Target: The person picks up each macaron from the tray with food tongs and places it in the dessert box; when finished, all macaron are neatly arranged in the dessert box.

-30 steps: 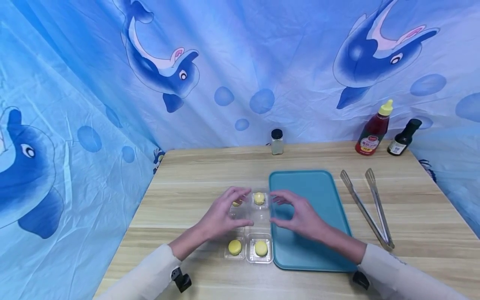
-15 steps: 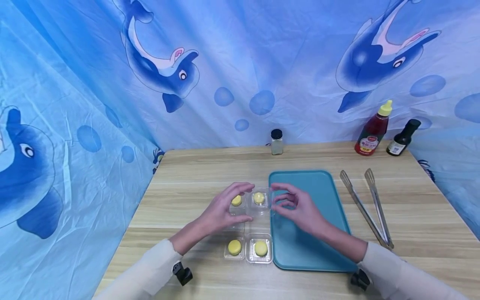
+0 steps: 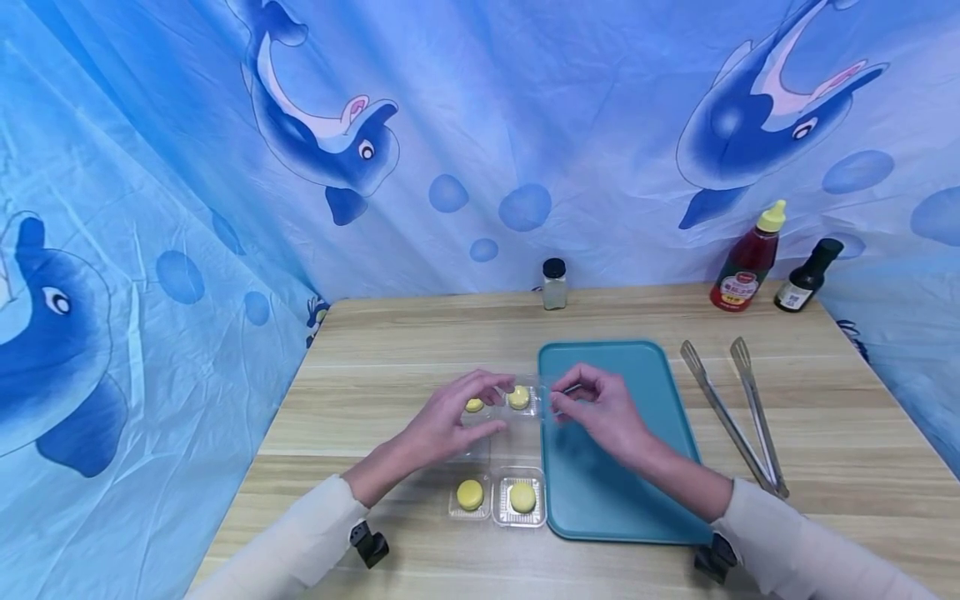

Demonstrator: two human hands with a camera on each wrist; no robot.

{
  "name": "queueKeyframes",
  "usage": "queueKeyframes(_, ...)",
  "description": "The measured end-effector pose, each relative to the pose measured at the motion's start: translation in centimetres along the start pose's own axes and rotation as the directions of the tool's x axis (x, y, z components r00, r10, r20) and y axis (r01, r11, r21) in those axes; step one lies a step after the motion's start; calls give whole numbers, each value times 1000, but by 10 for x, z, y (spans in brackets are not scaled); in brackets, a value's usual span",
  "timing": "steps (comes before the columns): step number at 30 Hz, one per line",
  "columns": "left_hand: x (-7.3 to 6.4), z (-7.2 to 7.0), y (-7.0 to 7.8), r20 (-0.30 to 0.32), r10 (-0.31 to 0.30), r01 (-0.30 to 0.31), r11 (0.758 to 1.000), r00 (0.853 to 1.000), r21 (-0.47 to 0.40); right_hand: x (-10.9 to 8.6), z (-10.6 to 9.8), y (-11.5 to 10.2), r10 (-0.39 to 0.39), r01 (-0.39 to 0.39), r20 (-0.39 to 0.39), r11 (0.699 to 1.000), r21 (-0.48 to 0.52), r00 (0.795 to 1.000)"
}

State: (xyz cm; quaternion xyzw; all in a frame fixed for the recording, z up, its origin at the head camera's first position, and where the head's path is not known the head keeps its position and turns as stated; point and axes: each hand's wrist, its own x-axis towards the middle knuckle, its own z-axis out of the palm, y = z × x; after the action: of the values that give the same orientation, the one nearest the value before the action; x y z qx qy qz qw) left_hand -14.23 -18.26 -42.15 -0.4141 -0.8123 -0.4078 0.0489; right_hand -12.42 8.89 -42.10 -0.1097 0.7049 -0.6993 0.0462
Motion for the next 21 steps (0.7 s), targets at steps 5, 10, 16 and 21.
queueKeyframes(5,-1,4,0,-46,-78,76,996,996,-41,-4,-1,1,-183,177,-14,965,-192,983)
queueKeyframes(10,-3,4,1,-68,-166,160,984,984,-76,-6,-1,5,-366,356,19,890,-285,930)
queueKeyframes(16,-4,3,5,-9,-262,258,953,965,-159,-6,-2,7,-549,534,65,768,-353,833)
queueKeyframes(21,-5,2,7,81,-366,374,893,927,-251,-5,-4,12,-622,613,126,682,-398,773)
